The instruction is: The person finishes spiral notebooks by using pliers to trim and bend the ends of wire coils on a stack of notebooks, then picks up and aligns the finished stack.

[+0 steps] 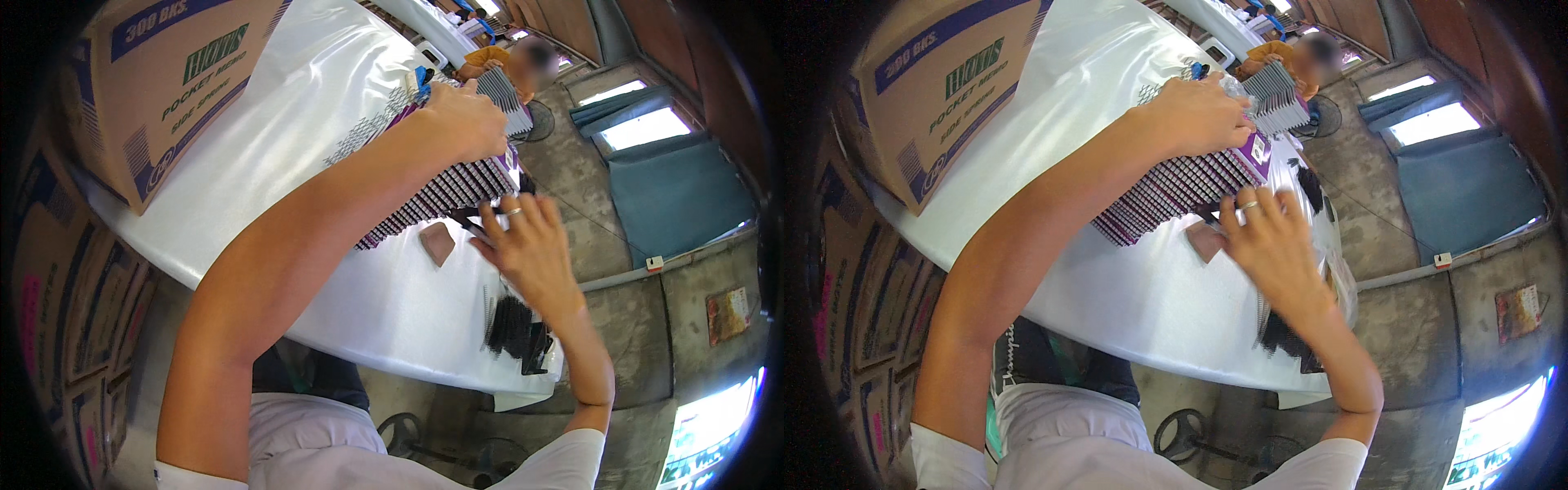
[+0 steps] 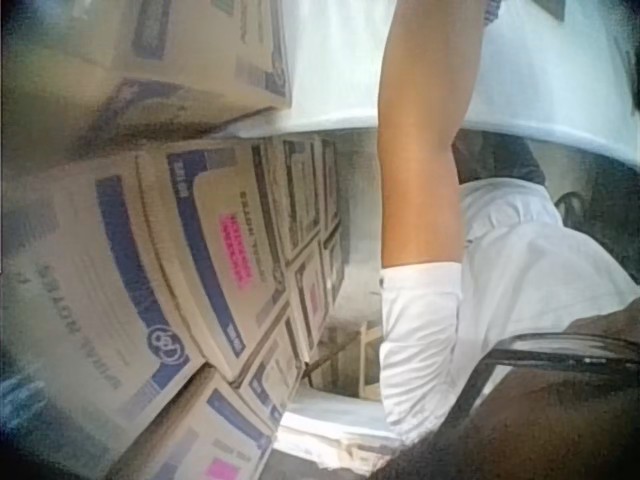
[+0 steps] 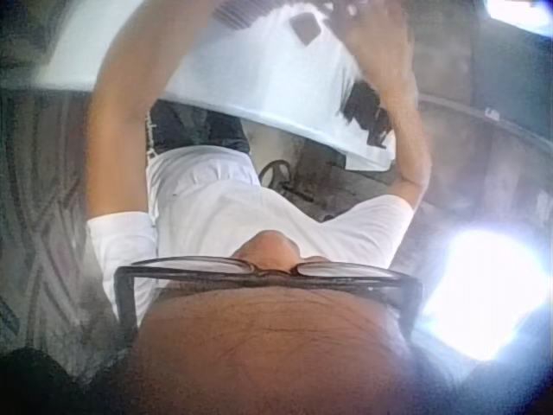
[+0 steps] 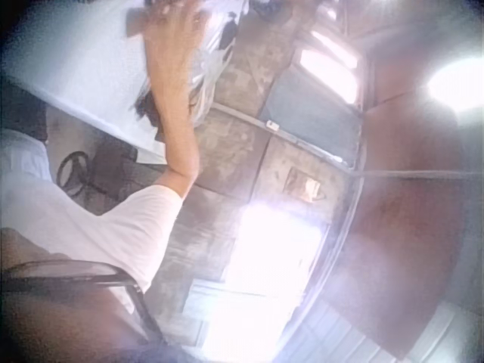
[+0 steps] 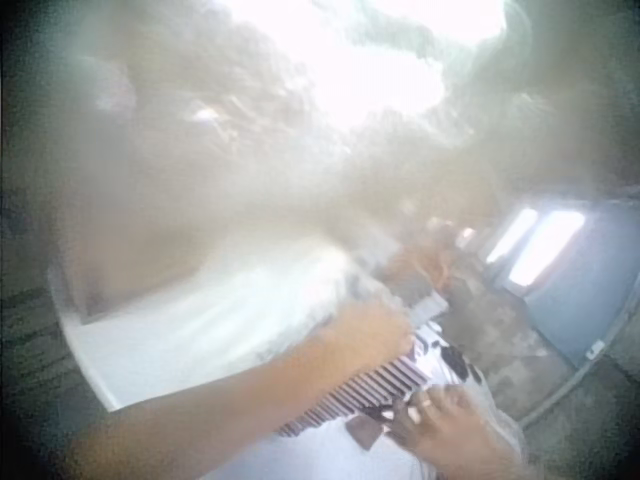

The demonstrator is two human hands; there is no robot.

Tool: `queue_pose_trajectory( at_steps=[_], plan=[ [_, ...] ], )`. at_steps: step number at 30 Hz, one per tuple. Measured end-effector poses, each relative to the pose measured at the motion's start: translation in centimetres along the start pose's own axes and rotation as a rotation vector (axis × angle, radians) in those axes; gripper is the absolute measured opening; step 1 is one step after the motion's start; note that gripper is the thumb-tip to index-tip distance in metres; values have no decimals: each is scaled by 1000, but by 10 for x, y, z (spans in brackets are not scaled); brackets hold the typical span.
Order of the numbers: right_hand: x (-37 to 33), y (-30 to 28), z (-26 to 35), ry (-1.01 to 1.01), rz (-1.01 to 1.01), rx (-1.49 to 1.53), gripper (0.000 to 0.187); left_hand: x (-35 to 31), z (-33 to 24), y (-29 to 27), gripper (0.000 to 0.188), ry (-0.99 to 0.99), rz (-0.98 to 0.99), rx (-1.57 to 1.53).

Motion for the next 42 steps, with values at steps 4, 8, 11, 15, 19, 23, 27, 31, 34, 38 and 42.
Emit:
queue_pose_trajectory(
  at_steps=[4, 8, 11, 15, 19, 23, 27, 31, 34, 38, 42],
  plan=[
    [-13, -4, -26, -132, -90, -92, 38, 2, -4, -1, 39, -32, 32, 11],
    [-14, 3, -24, -259, -77, -118, 36, 0, -1, -2, 40, 12, 0, 3],
    [-17, 10, -26, -251, -70, -172, 34, 0, -2, 0, 41, 10, 10, -3],
    [-23, 13, -18, -147, 41, -156, 32, 1, -4, -2, 41, -5, 35, -7],
    [-22, 28, 3, 185, 113, 22, 40, -2, 3, -1, 43, 7, -13, -14],
    [-18, -9, -10, -7, -44, -38, 38, -2, -2, 2, 44, 11, 22, -14],
    [-31, -2, -25, -142, -117, -115, 37, 0, 0, -1, 44, 0, 12, -7],
    [-27, 1, -28, -246, -150, -270, 33, 1, 0, 0, 44, 8, 26, -32],
    [-29, 3, -29, -255, -124, -274, 31, 1, -3, -1, 44, 27, 9, -31],
    [-23, 5, -13, -55, 39, -173, 31, 0, -2, -1, 44, 8, 21, -32],
    [-19, 2, 0, 137, 44, -55, 39, -1, 0, -2, 47, 1, 26, -45]
  ],
)
Point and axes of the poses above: each hand's wrist, its own x-axis towards the middle knuckle, its own y-axis out of the palm, z = x × y, the point moved 6 cm from there along x, towards the middle knuckle, and after that the axes turned 14 degrees about x, right-handed, at the moved point
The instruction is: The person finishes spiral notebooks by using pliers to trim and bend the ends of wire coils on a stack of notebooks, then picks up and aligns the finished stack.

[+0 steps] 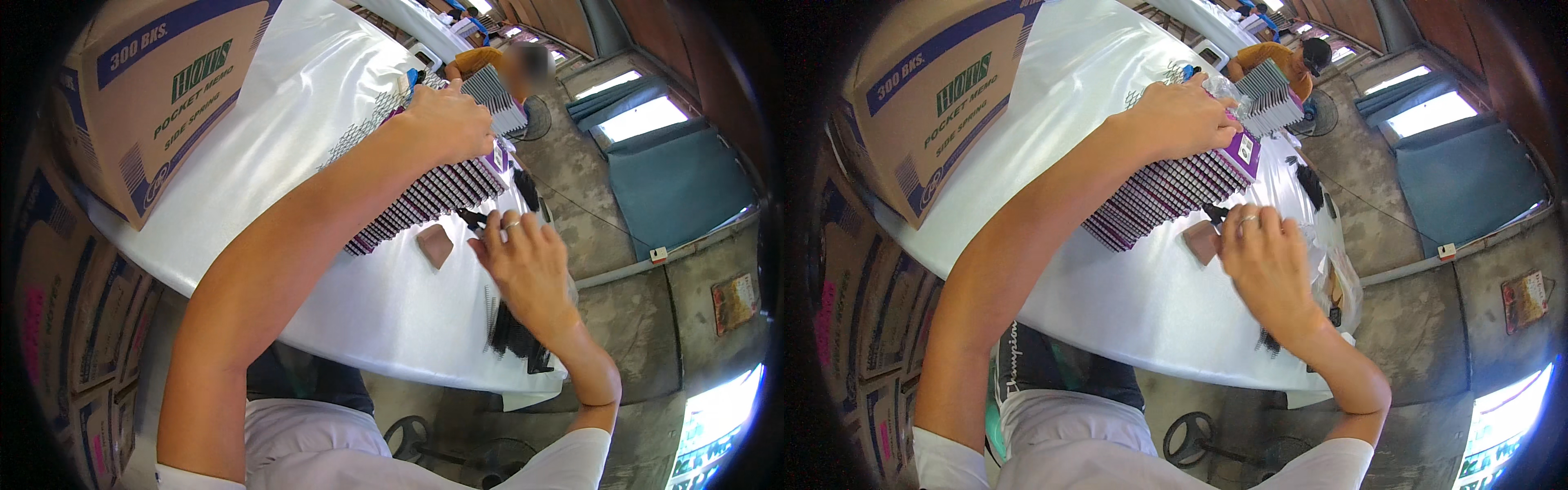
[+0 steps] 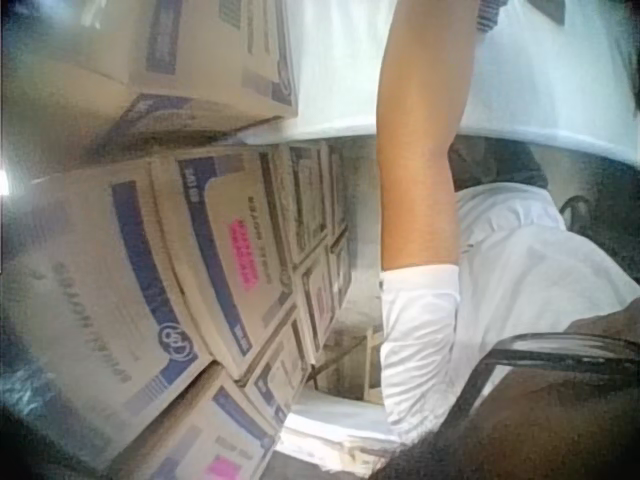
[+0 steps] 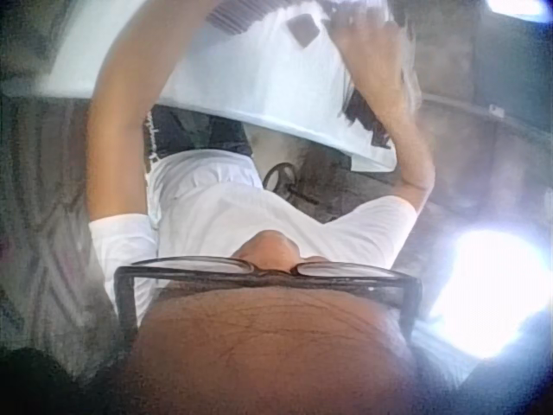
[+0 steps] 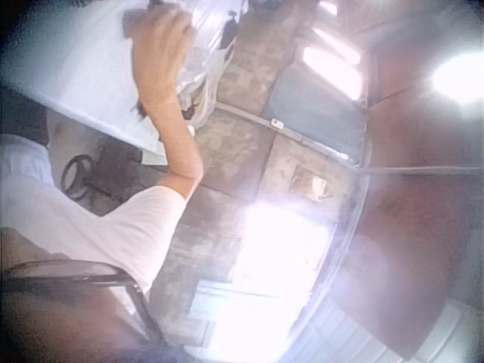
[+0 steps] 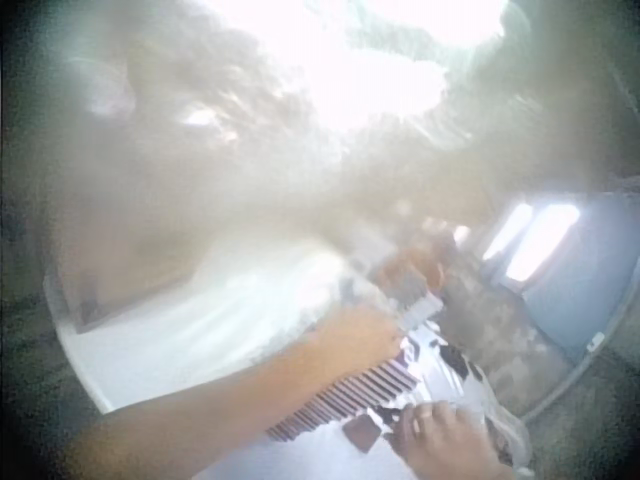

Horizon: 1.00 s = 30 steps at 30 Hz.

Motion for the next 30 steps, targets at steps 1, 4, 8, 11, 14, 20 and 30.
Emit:
queue_pose_trajectory(
  at_steps=[1, 4, 8, 11, 14, 20, 30],
  plan=[
    [5, -8, -4, -14, -39, 22, 41, 0, 2, 0, 48, -13, 10, -9],
    [-2, -21, -22, -170, -177, 13, 43, 1, -5, -2, 50, 7, -9, 36],
    [-6, -15, -31, -285, -189, -50, 40, -1, 0, -1, 50, 9, -5, -31],
    [-3, -10, -34, -332, -207, -124, 40, 1, 1, -1, 49, 9, -11, -23],
    [-4, -8, -36, -340, -191, -155, 37, 4, -1, 2, 47, 22, -1, -7],
    [-2, -4, -19, -229, -70, -134, 34, 3, -1, 1, 48, 10, -3, 8],
    [-7, -29, -47, -191, -186, 12, 49, 2, -1, 1, 48, 9, -3, -12]
  ],
)
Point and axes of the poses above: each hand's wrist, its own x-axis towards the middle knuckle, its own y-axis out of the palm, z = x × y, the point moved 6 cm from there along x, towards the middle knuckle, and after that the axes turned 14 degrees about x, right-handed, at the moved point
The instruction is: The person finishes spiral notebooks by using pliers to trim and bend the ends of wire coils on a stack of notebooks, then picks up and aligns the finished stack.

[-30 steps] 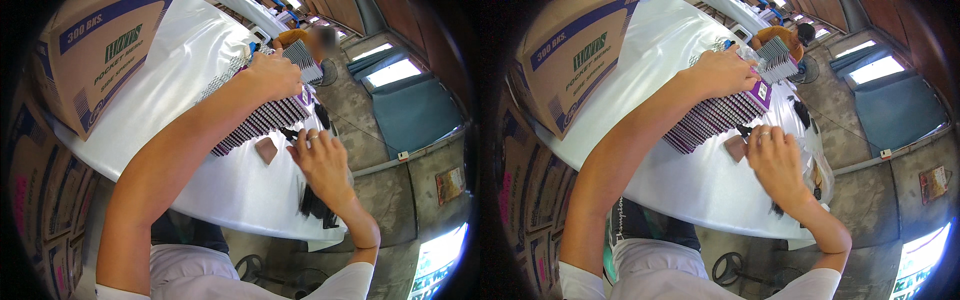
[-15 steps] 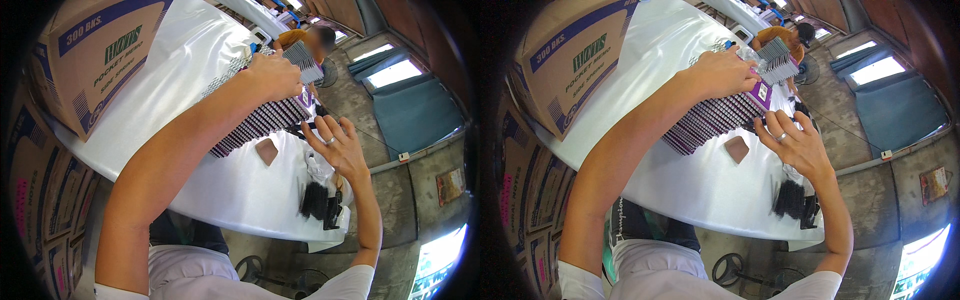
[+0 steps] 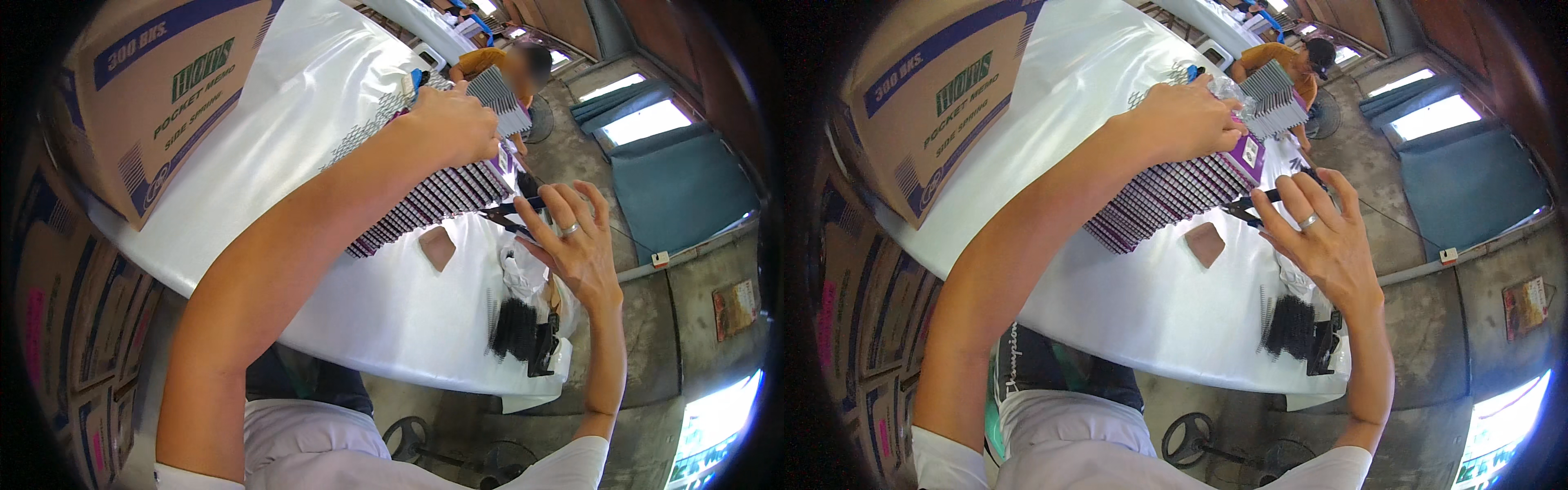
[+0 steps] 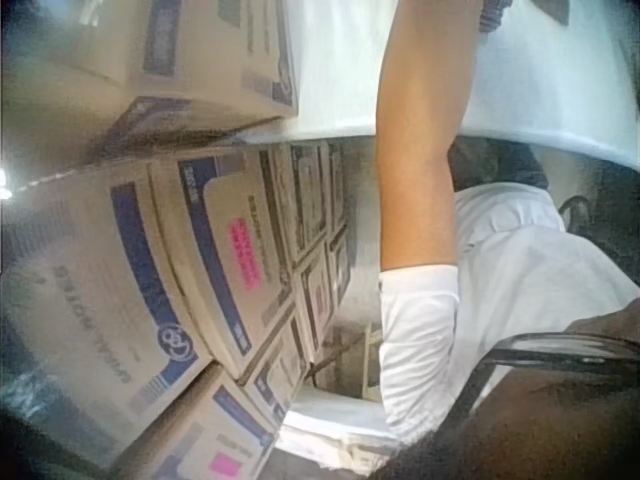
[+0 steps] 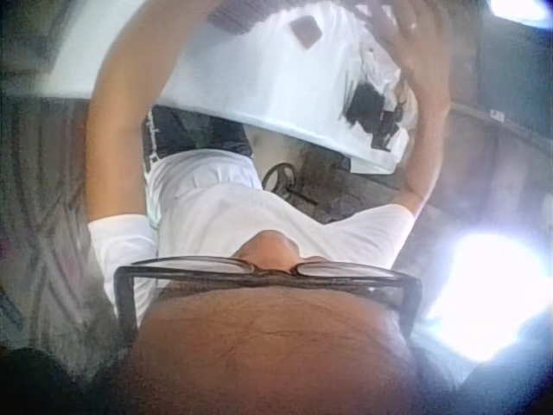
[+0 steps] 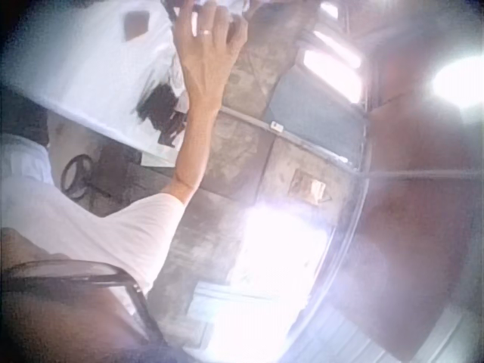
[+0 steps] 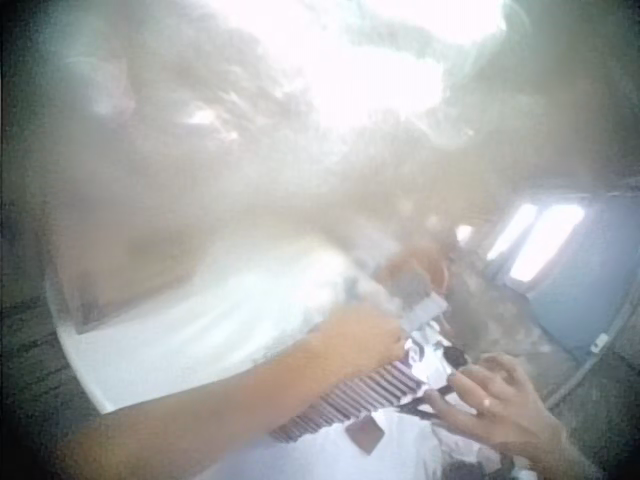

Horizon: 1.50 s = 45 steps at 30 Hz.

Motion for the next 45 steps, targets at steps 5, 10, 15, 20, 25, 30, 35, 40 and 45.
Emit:
queue_pose_trajectory(
  at_steps=[5, 10, 15, 20, 25, 30, 35, 40, 45],
  plan=[
    [-7, 15, -5, -121, 37, -71, 45, 2, 1, -1, 49, -16, -28, 29],
    [-6, 21, -5, -151, 49, -102, 40, 1, 0, -1, 49, 0, -16, 2],
    [4, 16, 13, -12, 142, -41, 32, 1, 1, 1, 48, -4, -22, 11],
    [5, 15, 23, 218, 176, -18, 37, 0, 1, 0, 47, 9, 1, -5],
    [-3, 0, 0, -54, 8, -18, 43, 1, -2, 0, 47, 25, -5, 26],
    [1, 8, -6, -203, -1, -130, 35, -1, 1, -3, 47, -7, 3, -26],
    [-1, 10, -2, -164, 75, -126, 30, 2, 0, 1, 50, -3, 15, -6],
    [-5, 28, 17, 238, 251, -14, 37, -1, 3, -2, 49, -16, -1, -39],
    [-1, 0, -6, 52, 54, -57, 46, 1, -1, -1, 50, 4, 50, 13]
  ],
)
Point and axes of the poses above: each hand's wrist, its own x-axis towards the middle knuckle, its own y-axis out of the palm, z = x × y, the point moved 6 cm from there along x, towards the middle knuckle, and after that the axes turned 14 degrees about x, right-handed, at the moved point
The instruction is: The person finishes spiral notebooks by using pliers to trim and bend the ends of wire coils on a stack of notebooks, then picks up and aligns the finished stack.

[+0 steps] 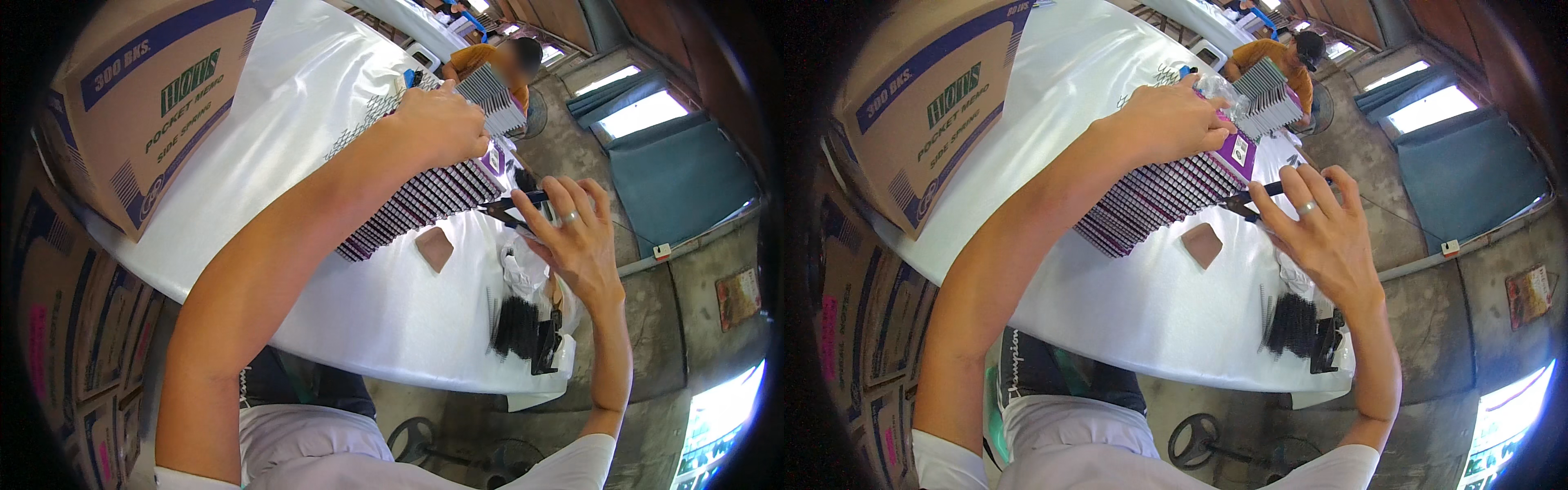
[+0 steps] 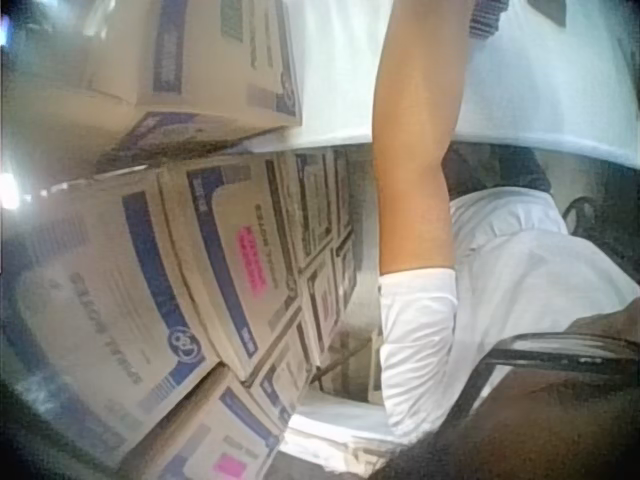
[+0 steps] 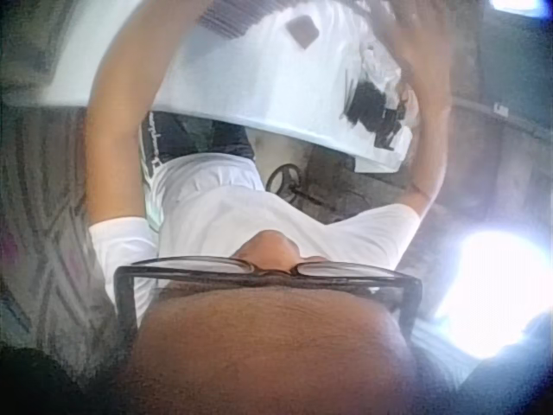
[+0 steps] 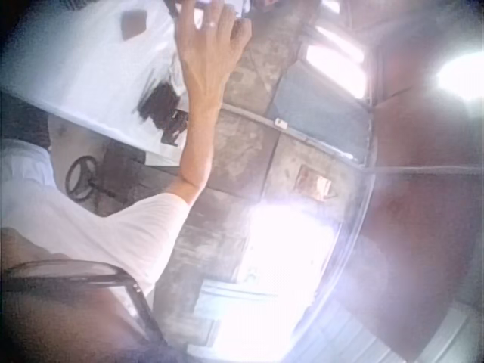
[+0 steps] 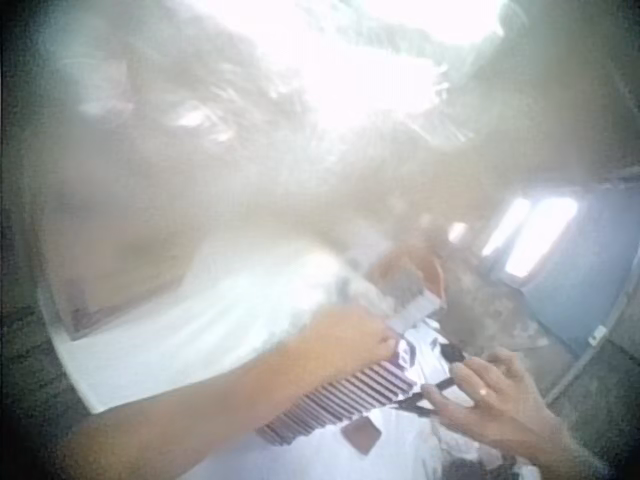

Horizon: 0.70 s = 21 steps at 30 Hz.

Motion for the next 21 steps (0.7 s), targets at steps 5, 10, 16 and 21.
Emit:
queue_pose_trajectory(
  at_steps=[5, 10, 16, 21],
  plan=[
    [-5, 8, -10, -145, -57, -111, 49, -2, 0, -6, 49, -26, 12, -13],
    [-5, 8, -6, -183, -50, -149, 42, 1, 0, -2, 50, 0, -3, 13],
    [7, 5, 23, 146, 133, -3, 43, -1, 4, -1, 50, -70, -15, 39],
    [0, -10, 6, -47, -17, -56, 49, -3, 0, -4, 51, -56, 47, 30]
  ],
)
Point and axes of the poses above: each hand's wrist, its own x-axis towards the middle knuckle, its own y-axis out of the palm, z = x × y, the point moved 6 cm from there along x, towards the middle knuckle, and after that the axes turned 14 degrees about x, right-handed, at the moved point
